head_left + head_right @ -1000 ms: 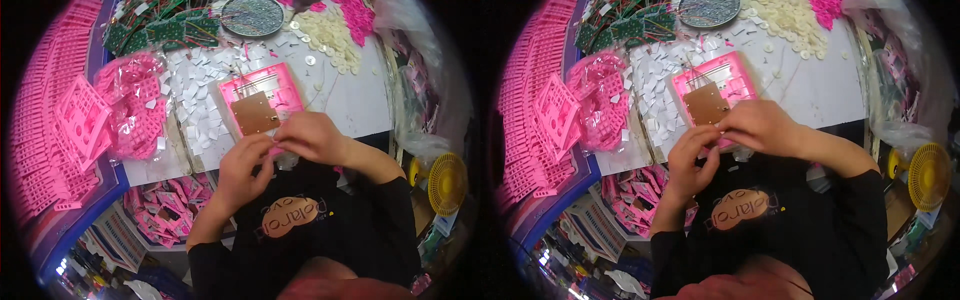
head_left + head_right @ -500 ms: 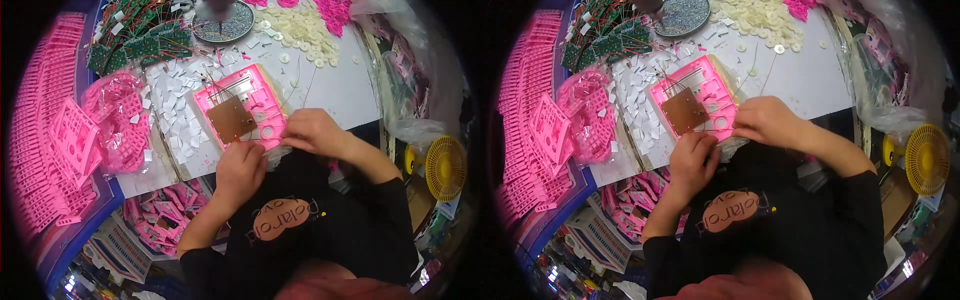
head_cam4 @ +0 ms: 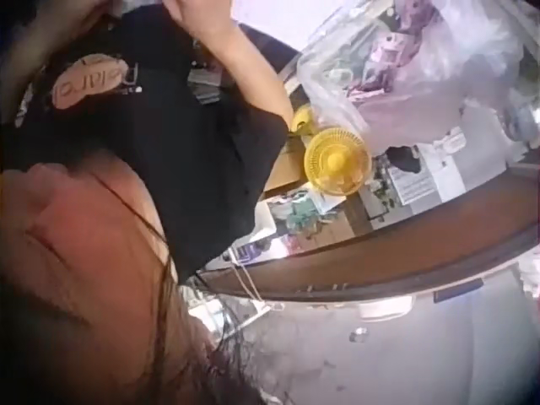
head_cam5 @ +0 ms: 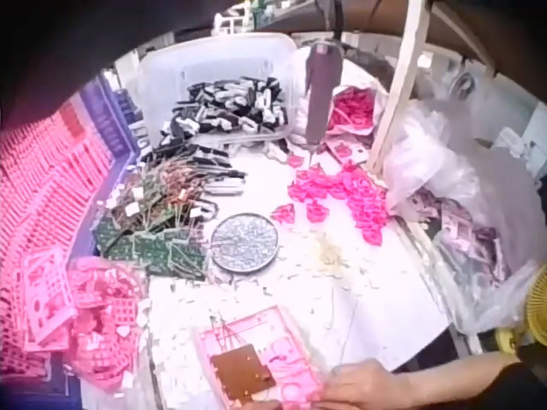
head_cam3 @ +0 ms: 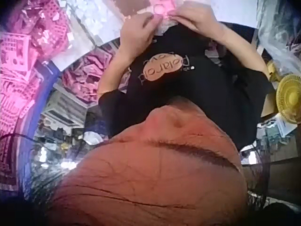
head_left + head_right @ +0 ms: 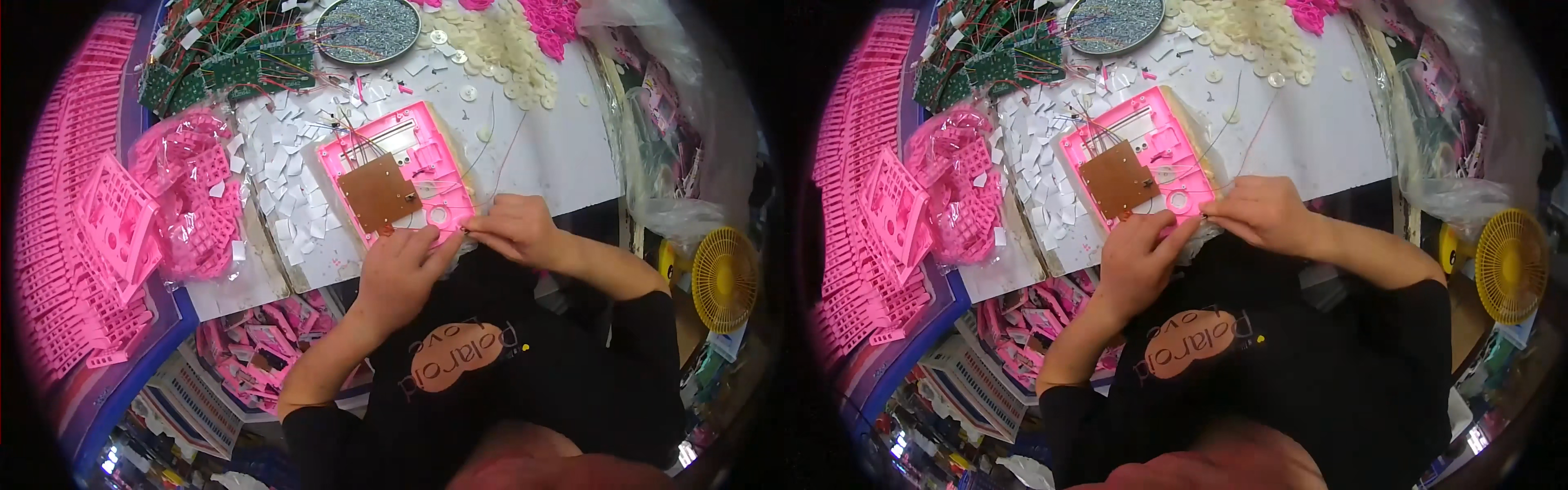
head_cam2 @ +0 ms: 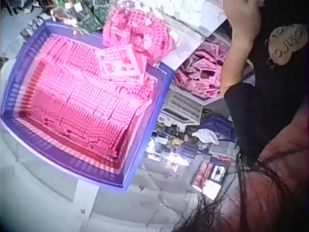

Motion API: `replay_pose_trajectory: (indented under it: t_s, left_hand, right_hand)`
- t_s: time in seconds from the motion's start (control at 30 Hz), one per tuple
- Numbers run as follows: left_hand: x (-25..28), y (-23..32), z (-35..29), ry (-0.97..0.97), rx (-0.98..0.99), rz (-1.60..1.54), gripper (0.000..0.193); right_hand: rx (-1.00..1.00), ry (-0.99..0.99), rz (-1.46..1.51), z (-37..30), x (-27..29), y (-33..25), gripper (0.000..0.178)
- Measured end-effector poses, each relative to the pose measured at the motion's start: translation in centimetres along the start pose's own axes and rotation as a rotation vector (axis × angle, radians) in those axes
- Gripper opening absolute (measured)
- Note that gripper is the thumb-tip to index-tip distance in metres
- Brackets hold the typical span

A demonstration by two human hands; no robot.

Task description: The user is assembling a pink plastic toy bank, installing an electronic board and wiring, and applying hot glue.

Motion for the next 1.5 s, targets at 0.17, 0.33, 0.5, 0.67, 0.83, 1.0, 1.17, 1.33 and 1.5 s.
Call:
replay_pose_trajectory:
  t_s: [0.17, 0.33, 0.5, 0.67, 0.83, 1.0, 1.17, 1.33, 1.5]
  left_hand:
    - [-0.4, 0.1, 0.3, -0.071, -0.086, 0.042, 0.047]
    - [-0.8, 0.2, 0.5, -0.126, -0.146, 0.104, 0.052]
    - [-0.5, 0.0, -0.3, -0.105, -0.145, 0.097, 0.049]
    - [-0.2, -0.6, 0.4, -0.039, -0.07, -0.125, 0.041]
    - [3.0, -5.3, 1.8, 0.263, 0.258, -0.123, 0.028]
    - [2.6, -9.1, 4.1, 0.333, 0.448, 0.166, 0.024]
    - [2.6, -9.7, 5.1, 0.364, 0.487, 0.151, 0.016]
    - [3.0, -10.2, 4.8, 0.298, 0.586, -0.002, 0.011]
    - [2.9, -9.6, 5.5, 0.41, 0.206, 0.29, 0.015]
  right_hand:
    - [0.084, -0.119, -0.285, -1.5, 0.6, -1.8, 0.052]
    - [0.07, -0.518, -0.609, -1.1, 1.5, -4.3, 0.072]
    - [-0.133, -0.59, -0.124, 7.2, 4.0, -3.4, 0.016]
    - [-0.188, -0.108, -0.271, 15.0, -1.4, -1.2, 0.022]
    - [-0.296, -0.068, -0.242, 15.8, -3.8, -0.1, 0.018]
    - [-0.493, 0.052, 0.246, 14.7, -2.9, -0.7, 0.021]
    - [-0.2, 0.088, 0.228, 12.9, -3.8, 0.2, 0.021]
    - [0.404, -0.318, -0.012, 13.0, -0.7, -2.3, 0.029]
    - [0.188, 0.127, -0.166, 16.3, 1.3, -0.7, 0.037]
Point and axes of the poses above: each hand's wrist, its own z-axis towards the middle knuckle, its own x-axis out of the back of the hand, y = z × x, the point moved 2 cm from there along z, towards the middle knuckle, and after that the axes turned 7 degrees about -x, right-handed, at the moved point
